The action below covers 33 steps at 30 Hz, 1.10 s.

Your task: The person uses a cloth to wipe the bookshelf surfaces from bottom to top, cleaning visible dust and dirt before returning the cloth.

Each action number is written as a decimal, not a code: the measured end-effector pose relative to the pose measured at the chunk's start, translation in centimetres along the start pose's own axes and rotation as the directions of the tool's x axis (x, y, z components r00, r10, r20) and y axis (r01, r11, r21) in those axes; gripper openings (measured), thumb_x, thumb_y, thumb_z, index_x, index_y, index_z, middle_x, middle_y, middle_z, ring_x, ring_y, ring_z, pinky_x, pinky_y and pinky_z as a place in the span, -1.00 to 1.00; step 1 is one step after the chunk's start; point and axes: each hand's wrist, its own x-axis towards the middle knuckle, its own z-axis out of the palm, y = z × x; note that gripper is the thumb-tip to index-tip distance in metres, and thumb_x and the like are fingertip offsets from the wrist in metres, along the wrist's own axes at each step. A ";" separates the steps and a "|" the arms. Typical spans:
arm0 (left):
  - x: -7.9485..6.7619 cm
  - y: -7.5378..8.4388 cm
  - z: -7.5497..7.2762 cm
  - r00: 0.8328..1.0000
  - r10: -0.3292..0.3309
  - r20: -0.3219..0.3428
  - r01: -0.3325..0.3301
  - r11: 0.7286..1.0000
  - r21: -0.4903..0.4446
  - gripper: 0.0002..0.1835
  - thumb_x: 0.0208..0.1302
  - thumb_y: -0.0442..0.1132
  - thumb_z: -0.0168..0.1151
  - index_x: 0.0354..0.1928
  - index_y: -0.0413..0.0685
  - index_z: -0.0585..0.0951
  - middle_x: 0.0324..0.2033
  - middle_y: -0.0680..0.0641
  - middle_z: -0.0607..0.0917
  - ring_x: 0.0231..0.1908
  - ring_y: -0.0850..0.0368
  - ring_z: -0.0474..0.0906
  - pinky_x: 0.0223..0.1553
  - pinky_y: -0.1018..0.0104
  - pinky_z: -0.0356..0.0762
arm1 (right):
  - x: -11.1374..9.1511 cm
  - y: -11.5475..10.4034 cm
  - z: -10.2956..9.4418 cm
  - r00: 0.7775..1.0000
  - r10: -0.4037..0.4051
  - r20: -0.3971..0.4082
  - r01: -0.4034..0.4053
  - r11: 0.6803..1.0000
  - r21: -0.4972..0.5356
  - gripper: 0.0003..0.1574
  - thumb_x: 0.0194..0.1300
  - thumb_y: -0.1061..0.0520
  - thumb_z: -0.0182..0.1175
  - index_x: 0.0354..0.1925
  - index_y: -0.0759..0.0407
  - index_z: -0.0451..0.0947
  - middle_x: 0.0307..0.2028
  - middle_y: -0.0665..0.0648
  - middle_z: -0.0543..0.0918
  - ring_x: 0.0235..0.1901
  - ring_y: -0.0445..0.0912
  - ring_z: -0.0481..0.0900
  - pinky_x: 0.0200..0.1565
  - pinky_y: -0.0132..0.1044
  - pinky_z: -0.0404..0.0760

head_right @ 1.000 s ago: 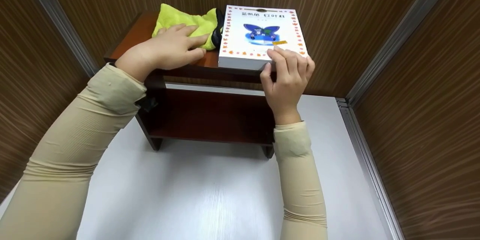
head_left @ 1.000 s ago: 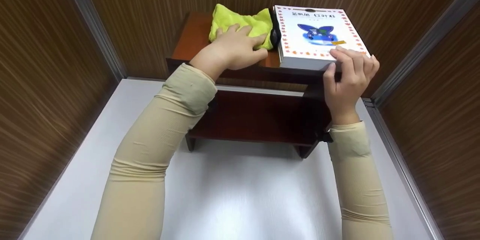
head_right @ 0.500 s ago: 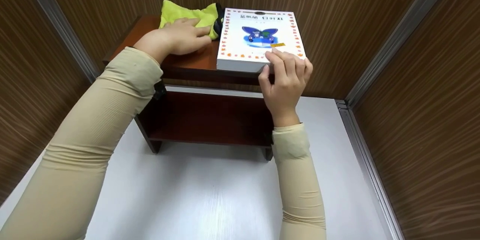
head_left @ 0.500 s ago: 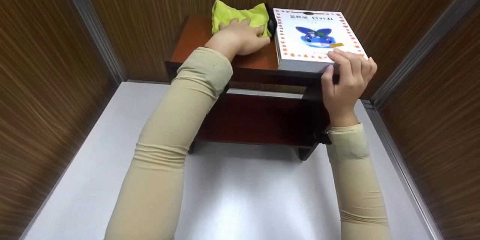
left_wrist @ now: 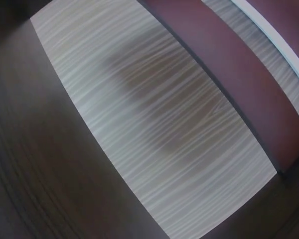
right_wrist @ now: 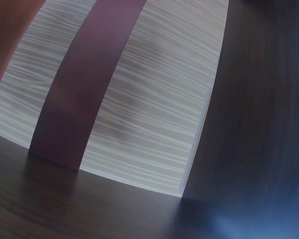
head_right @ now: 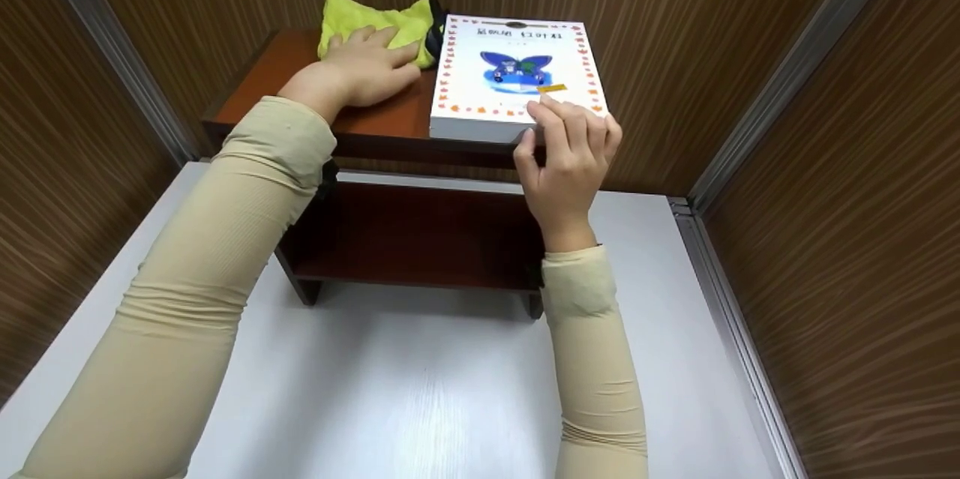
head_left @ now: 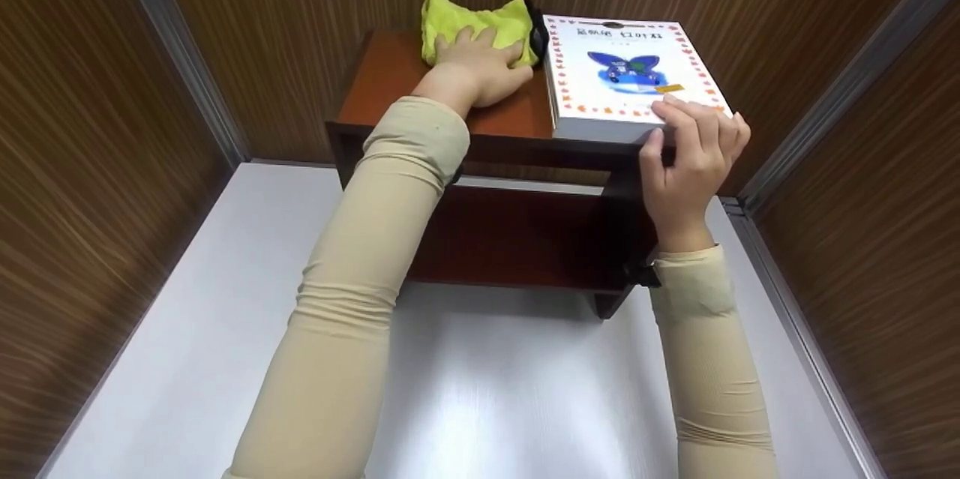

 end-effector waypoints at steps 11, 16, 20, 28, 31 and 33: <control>-0.9 -0.8 0.4 1.000 0.006 -0.016 -0.006 0.999 0.033 -0.35 0.32 0.27 -0.53 0.44 0.40 -0.17 0.45 -0.05 -0.25 0.40 -0.13 -0.42 0.24 -0.28 -0.44 | -0.1 -0.9 0.6 1.000 -0.001 -0.015 0.001 1.000 0.020 -0.66 0.07 0.04 0.03 -0.31 0.18 0.65 -0.24 0.10 0.66 -0.15 0.07 0.44 0.17 -0.02 0.09; -2.3 -0.9 0.6 0.999 0.034 -0.039 -0.032 0.999 0.040 -0.35 0.31 0.27 -0.51 0.44 0.40 -0.13 0.45 -0.06 -0.19 0.40 -0.14 -0.36 0.25 -0.28 -0.38 | 0.3 -1.7 0.6 1.000 0.005 -0.016 -0.005 1.000 0.028 -0.67 0.07 0.06 0.03 -0.32 0.21 0.64 -0.25 0.13 0.65 -0.15 0.08 0.44 0.18 -0.03 0.08; -4.0 -0.6 0.9 0.996 0.063 -0.056 -0.060 0.997 0.053 -0.36 0.32 0.25 -0.48 0.44 0.41 -0.10 0.45 -0.06 -0.16 0.39 -0.16 -0.30 0.25 -0.28 -0.32 | 0.6 -1.9 0.5 1.000 0.014 -0.018 -0.013 0.999 0.033 -0.67 0.07 0.07 0.03 -0.33 0.22 0.64 -0.26 0.14 0.65 -0.15 0.09 0.44 0.19 -0.04 0.07; -8.0 0.5 1.0 0.975 0.184 -0.122 -0.158 0.967 0.198 -0.42 0.38 0.14 -0.46 0.43 0.36 0.06 0.36 -0.16 0.14 0.25 -0.28 0.09 0.20 -0.20 -0.01 | 0.8 -0.5 0.5 0.999 0.037 0.004 -0.037 0.999 -0.013 -0.62 0.08 -0.01 0.02 -0.30 0.16 0.66 -0.21 0.03 0.66 -0.11 0.01 0.44 0.23 -0.10 0.04; -9.3 0.6 1.3 0.928 0.294 -0.228 -0.226 0.932 0.283 -0.49 0.41 -0.01 -0.34 0.36 0.19 0.27 0.13 -0.24 0.43 0.02 -0.26 0.35 0.04 -0.08 0.27 | 1.1 0.3 0.3 0.999 0.045 0.017 -0.044 0.999 -0.030 -0.61 0.09 -0.04 0.02 -0.29 0.14 0.66 -0.20 -0.01 0.66 -0.09 -0.01 0.44 0.23 -0.13 0.03; -9.8 0.5 1.2 0.895 0.333 -0.297 -0.234 0.917 0.323 -0.53 0.40 -0.02 -0.21 0.28 0.05 0.33 -0.01 -0.23 0.52 -0.09 -0.23 0.44 -0.12 -0.04 0.42 | 1.3 0.5 0.1 0.999 0.046 0.018 -0.046 0.998 -0.031 -0.61 0.09 -0.03 0.01 -0.30 0.14 0.66 -0.20 -0.03 0.66 -0.10 -0.02 0.44 0.23 -0.13 0.03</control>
